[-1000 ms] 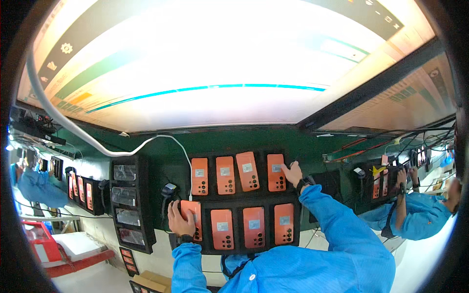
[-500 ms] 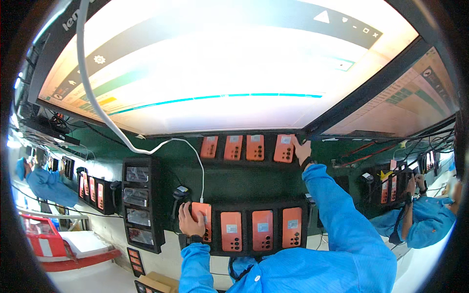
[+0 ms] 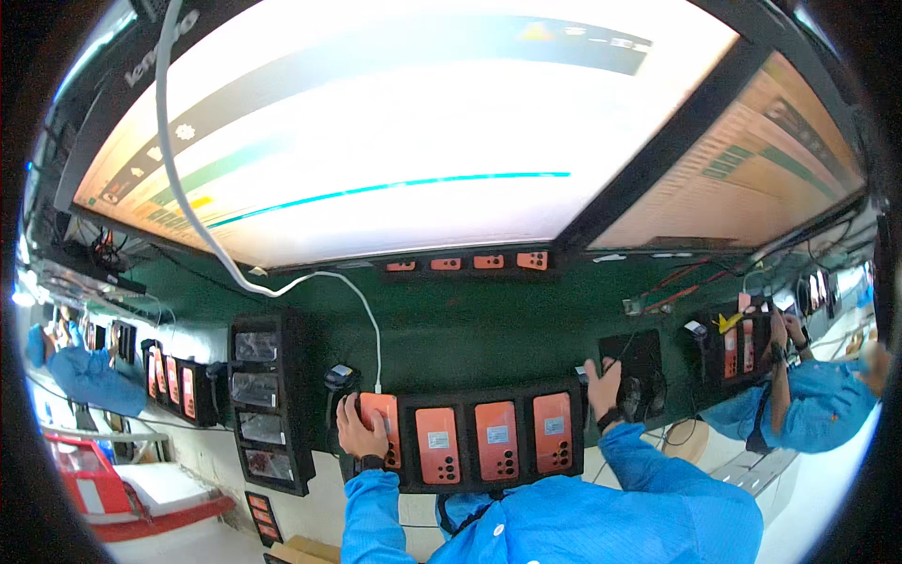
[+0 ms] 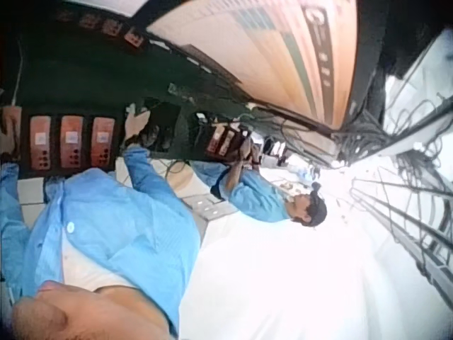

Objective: Scanning barcode labels and connecting smartphones to testing cables on an assembly line.

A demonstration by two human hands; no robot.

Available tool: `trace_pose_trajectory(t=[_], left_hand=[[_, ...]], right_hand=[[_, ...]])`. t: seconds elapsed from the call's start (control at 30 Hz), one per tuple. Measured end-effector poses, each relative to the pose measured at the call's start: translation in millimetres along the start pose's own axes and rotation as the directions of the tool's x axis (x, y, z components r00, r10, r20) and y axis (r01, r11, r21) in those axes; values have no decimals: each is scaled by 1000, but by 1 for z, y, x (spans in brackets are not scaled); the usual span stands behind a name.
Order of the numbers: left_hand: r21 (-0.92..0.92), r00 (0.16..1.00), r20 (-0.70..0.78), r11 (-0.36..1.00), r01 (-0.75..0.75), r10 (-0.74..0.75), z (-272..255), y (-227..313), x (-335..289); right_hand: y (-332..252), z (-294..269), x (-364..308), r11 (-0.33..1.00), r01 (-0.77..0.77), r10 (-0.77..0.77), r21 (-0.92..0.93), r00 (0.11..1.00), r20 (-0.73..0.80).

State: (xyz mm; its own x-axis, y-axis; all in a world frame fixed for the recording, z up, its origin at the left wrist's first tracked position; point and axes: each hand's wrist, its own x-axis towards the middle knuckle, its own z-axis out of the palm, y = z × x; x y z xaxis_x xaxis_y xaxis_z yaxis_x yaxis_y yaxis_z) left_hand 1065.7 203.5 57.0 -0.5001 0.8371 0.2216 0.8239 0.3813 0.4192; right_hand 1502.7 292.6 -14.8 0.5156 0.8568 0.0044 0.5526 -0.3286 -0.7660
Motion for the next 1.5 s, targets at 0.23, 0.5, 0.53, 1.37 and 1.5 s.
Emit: trace_pose_trajectory(t=[0.23, 0.5, 0.53, 1.37, 1.5], left_hand=[[-7, 999, -11, 999, -35, 35, 1, 4, -5], [12, 999, -12, 999, 30, -30, 7, -15, -20], [27, 1000, -23, 1000, 11, -10, 6, -17, -20], [14, 1000, -8, 1000, -1, 1, 0, -11, -20], [53, 999, -50, 998, 16, -13, 8, -19, -24]], right_hand=[[105, 25, -37, 973, -226, 214, 44, 958, 191], [-8, -97, -76, 580, -596, 186, 556, 761, 622], [-14, -107, -84, 588, -627, 201, 511, 725, 659], [-46, -132, -144, 679, -610, 121, 409, 641, 758], [-47, -132, -141, 675, -624, 107, 393, 610, 785]])
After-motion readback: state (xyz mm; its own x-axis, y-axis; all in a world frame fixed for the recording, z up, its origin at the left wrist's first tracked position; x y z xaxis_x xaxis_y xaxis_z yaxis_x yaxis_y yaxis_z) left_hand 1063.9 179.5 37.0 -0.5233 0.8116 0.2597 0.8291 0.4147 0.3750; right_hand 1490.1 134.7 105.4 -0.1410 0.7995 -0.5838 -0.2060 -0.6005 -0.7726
